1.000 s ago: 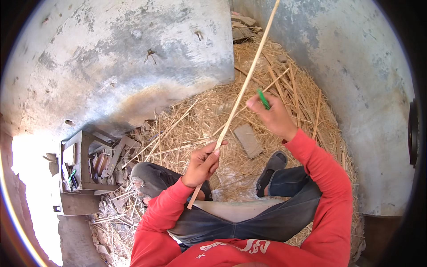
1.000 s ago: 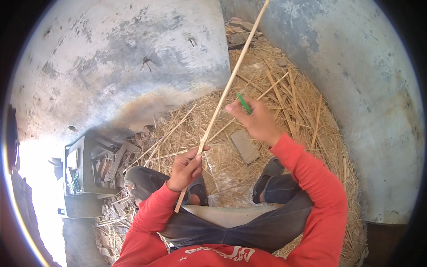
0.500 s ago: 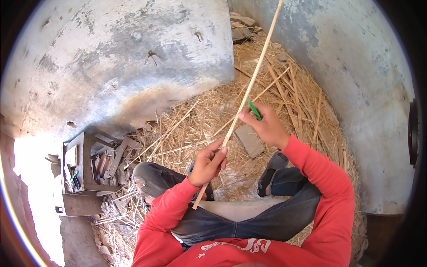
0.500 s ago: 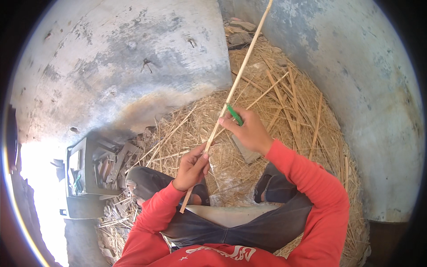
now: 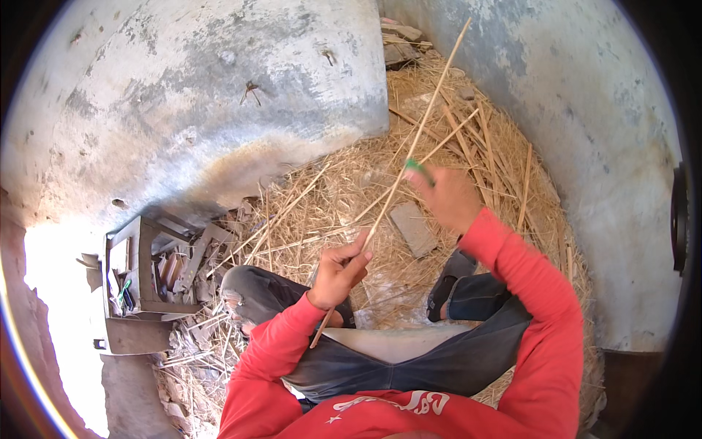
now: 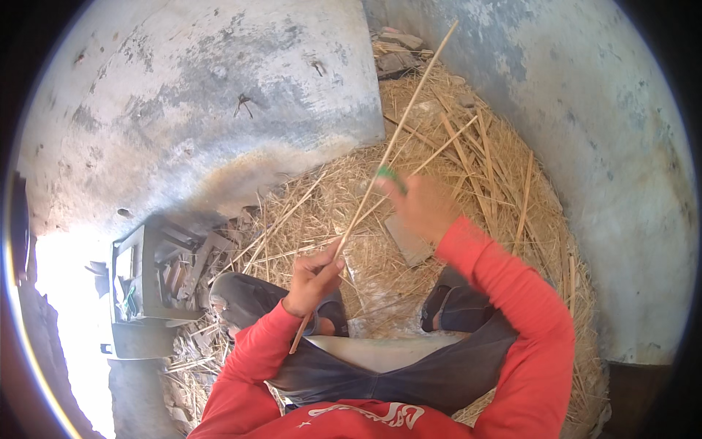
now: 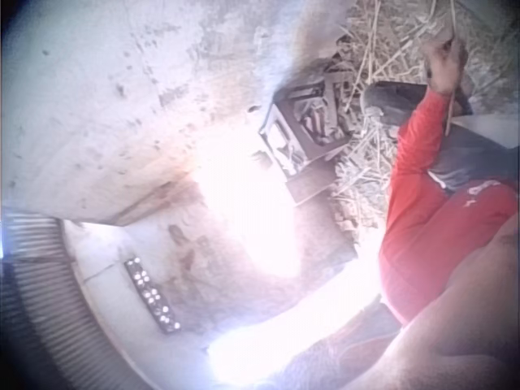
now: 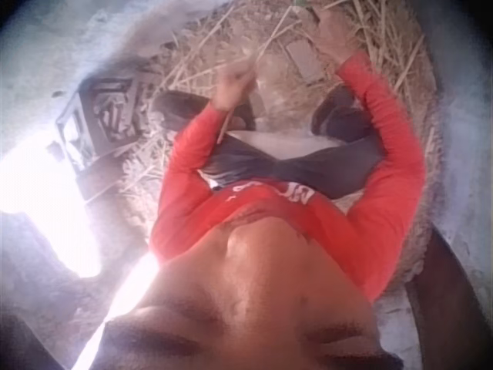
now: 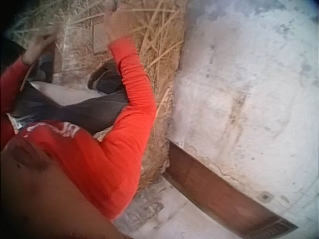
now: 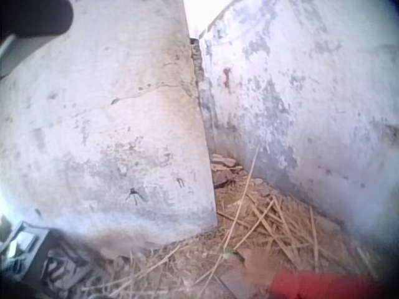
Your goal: The person strips thin bamboo strips with a utility knife by hand. They repeatedly pull the blade along the length of the strips to shave off material while sitting in a workspace.
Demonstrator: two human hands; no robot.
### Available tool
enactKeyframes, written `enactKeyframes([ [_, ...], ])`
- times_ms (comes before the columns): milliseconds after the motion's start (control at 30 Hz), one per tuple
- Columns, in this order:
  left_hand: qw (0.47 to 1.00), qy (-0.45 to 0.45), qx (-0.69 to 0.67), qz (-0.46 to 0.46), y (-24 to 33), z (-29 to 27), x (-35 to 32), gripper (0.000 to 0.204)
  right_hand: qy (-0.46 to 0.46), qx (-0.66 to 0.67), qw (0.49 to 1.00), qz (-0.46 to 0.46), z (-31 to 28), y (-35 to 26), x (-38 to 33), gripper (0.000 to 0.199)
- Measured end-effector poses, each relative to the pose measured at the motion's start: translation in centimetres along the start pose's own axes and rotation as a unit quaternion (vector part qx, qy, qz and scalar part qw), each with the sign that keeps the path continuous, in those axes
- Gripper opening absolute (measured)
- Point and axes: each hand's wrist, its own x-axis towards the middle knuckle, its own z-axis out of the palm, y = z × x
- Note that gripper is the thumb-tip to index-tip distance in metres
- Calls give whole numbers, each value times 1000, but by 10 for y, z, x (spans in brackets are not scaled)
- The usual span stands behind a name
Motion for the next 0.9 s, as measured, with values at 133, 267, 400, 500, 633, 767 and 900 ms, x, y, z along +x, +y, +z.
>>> enactKeyframes([
  [133,997,-16,-75,0,1,1,0,44,-49,-25,998,-17,-8,-6,-5,52],
  [267,995,-24,-94,-17,12,-6,3,44,-65,-38,987,-139,24,-18,-29,53],
  [400,996,-63,-49,-47,13,-9,-17,44,-8,8,991,133,-23,48,29,61],
  [500,993,-109,33,-15,10,-10,-25,44,-63,-44,977,199,-42,34,33,63],
  [633,993,-67,-82,-43,11,2,-7,43,-32,-24,999,25,-1,-9,-3,61],
  [767,993,-63,-100,24,13,-8,-7,44,16,35,997,62,-6,-1,4,53],
  [900,993,-43,-105,28,8,-11,-2,45,-31,9,999,-32,3,-34,-21,52],
])
